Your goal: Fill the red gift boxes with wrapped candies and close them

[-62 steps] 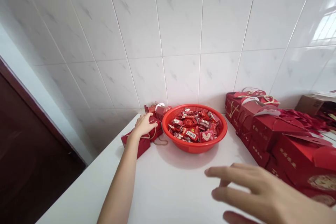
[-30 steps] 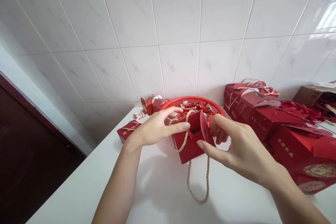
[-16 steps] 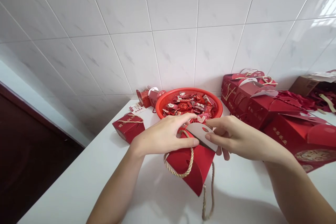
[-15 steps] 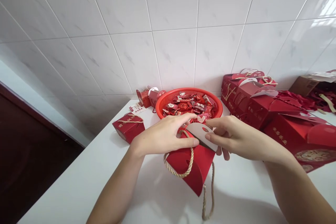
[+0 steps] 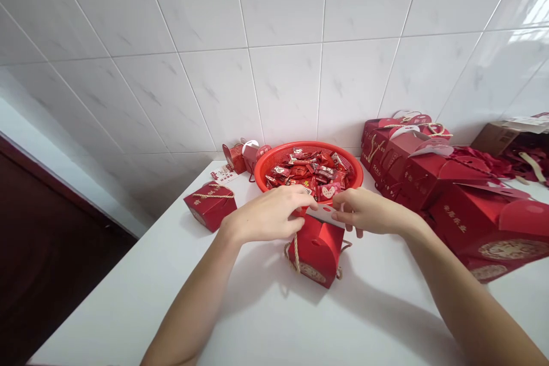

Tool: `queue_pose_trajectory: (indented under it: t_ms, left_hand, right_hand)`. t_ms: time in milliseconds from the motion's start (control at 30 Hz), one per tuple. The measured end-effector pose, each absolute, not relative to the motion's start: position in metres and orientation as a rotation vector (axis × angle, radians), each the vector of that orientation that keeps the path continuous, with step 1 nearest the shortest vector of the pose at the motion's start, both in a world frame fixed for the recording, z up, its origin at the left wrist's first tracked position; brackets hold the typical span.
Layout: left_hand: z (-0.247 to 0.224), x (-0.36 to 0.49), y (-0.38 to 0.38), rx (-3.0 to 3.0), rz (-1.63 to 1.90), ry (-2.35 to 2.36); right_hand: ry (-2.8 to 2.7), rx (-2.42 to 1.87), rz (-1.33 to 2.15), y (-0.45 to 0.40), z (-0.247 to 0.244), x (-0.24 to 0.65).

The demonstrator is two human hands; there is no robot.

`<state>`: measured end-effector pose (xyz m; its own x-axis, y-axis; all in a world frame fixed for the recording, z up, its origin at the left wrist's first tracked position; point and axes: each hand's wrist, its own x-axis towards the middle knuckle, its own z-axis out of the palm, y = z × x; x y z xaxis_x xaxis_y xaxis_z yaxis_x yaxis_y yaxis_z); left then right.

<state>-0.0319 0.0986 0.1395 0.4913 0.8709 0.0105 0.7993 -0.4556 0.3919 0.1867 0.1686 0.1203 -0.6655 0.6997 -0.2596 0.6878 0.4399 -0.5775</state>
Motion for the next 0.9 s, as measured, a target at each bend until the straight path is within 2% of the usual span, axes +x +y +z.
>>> queue_pose_trajectory:
  t_ms: [100, 167, 400, 900]
  left_hand:
    - [0.136, -0.023, 0.099, 2.453, 0.295, 1.213]
    - [0.132, -0.019, 0.101, 2.452, 0.273, 1.141]
    - [0.126, -0.021, 0.112, 2.334, 0.244, 1.040]
    - [0.127, -0.032, 0.110, 2.195, 0.158, 1.012]
  right_hand:
    - [-2.649, -1.330, 0.634, 0.161, 0.125, 0.187]
    - [-2.612, -1.257, 0.522, 0.155, 0.129, 0.188]
    - [-2.838, -0.586, 0.836, 0.145, 0.132, 0.192]
    - [-3.036, -0.373, 0.850, 0.145, 0.118, 0.174]
